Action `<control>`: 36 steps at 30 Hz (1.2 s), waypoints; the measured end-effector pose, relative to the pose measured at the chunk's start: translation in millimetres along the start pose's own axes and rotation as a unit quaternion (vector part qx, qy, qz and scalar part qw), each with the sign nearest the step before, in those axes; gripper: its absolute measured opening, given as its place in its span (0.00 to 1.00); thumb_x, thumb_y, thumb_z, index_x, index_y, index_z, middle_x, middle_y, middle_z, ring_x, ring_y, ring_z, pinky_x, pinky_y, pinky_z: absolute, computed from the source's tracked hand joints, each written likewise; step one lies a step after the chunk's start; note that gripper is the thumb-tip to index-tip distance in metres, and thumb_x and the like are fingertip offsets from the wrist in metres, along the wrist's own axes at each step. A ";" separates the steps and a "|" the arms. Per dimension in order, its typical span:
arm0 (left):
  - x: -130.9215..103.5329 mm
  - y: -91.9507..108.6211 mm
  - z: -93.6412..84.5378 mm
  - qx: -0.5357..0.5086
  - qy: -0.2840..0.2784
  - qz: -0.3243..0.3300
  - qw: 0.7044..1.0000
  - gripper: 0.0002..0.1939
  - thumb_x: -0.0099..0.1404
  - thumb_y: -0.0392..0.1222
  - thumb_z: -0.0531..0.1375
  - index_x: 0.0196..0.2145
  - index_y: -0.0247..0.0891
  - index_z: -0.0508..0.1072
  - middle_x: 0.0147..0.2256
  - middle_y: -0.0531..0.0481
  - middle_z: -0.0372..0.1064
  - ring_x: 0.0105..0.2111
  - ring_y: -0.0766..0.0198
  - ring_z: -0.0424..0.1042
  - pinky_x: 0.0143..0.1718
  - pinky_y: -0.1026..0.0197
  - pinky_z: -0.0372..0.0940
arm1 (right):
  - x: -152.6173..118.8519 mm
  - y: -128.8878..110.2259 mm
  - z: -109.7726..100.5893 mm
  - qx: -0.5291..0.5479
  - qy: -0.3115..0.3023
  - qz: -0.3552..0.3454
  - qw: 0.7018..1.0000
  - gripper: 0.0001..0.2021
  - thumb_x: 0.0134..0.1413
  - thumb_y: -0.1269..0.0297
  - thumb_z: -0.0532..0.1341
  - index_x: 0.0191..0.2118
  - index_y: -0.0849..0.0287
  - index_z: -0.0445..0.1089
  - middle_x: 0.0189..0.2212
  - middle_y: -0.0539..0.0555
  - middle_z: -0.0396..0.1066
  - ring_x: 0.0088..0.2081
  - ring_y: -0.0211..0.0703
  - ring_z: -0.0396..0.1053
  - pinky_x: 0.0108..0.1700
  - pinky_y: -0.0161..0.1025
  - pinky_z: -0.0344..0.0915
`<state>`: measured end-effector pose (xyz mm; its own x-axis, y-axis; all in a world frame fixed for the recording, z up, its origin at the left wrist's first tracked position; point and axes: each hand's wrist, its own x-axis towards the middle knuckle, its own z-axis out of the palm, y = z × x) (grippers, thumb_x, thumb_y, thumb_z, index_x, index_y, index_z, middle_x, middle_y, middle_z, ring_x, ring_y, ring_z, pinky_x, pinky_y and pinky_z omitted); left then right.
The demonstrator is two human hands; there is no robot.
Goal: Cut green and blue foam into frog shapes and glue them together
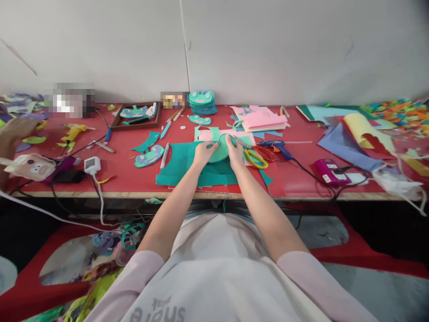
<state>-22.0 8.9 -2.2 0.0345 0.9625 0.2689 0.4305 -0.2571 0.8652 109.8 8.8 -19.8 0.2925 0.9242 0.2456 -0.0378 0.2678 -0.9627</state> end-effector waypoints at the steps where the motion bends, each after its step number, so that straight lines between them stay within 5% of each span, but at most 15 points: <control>1: 0.5 -0.6 -0.8 -0.004 0.020 -0.004 1.000 0.14 0.59 0.50 0.58 0.23 0.37 0.71 0.19 0.55 0.61 0.23 0.68 0.60 0.28 0.65 0.54 | -1.7 -4.0 0.8 -0.022 0.006 0.007 1.000 0.21 0.48 0.41 0.58 0.30 0.57 0.68 0.22 0.51 0.65 0.28 0.44 0.67 0.30 0.43 0.67; 4: 3.6 -5.0 -3.3 -0.036 0.089 -0.024 0.995 0.13 0.60 0.47 0.58 0.23 0.37 0.70 0.20 0.55 0.62 0.24 0.68 0.60 0.29 0.65 0.54 | -6.4 -12.9 2.6 -0.075 -0.043 0.012 0.996 0.21 0.46 0.41 0.59 0.25 0.57 0.64 0.16 0.46 0.57 0.20 0.37 0.59 0.22 0.37 0.58; 8: 7.5 -11.5 -4.9 -0.086 0.128 -0.058 0.986 0.12 0.60 0.47 0.58 0.24 0.37 0.70 0.22 0.54 0.63 0.26 0.68 0.63 0.29 0.66 0.56 | -8.8 -14.2 3.1 -0.130 -0.081 -0.024 0.988 0.22 0.44 0.41 0.60 0.23 0.57 0.62 0.17 0.46 0.59 0.22 0.36 0.59 0.25 0.35 0.57; 19: -1.5 0.8 0.6 -0.034 -0.015 0.005 0.999 0.16 0.62 0.48 0.54 0.20 0.38 0.64 0.17 0.57 0.53 0.20 0.69 0.56 0.24 0.65 0.52 | 5.5 1.4 -2.7 -0.021 0.040 -0.020 0.999 0.21 0.46 0.42 0.58 0.23 0.56 0.60 0.21 0.46 0.58 0.29 0.37 0.60 0.37 0.36 0.64; 24: 0.3 -0.5 -3.6 -0.034 0.033 0.002 0.999 0.14 0.62 0.45 0.54 0.20 0.38 0.63 0.19 0.55 0.55 0.22 0.68 0.57 0.25 0.65 0.53 | 1.7 -3.8 0.6 -0.009 0.043 -0.013 0.999 0.21 0.48 0.43 0.58 0.22 0.55 0.57 0.18 0.44 0.49 0.24 0.35 0.53 0.33 0.37 0.64; 29: 1.4 -1.9 -6.3 -0.052 0.089 -0.008 0.995 0.17 0.63 0.51 0.52 0.21 0.39 0.61 0.20 0.55 0.53 0.23 0.68 0.58 0.27 0.65 0.54 | -4.7 -11.2 3.3 -0.042 -0.066 0.019 0.997 0.22 0.44 0.42 0.62 0.21 0.55 0.59 0.16 0.44 0.50 0.20 0.34 0.53 0.22 0.36 0.56; 36: 2.3 -3.3 -2.0 -0.125 0.076 -0.127 0.981 0.27 0.61 0.66 0.47 0.23 0.39 0.64 0.18 0.54 0.54 0.21 0.68 0.59 0.25 0.63 0.56 | -6.3 -12.6 1.5 -0.002 -0.118 0.016 0.993 0.25 0.39 0.45 0.65 0.18 0.56 0.51 0.17 0.44 0.47 0.22 0.33 0.49 0.25 0.34 0.52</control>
<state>-25.2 11.8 -3.6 -0.1888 0.9792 0.0744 0.1716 -0.0417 0.9843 107.0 0.0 -9.1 0.0591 0.9706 0.2332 -0.0389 0.2357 -0.9711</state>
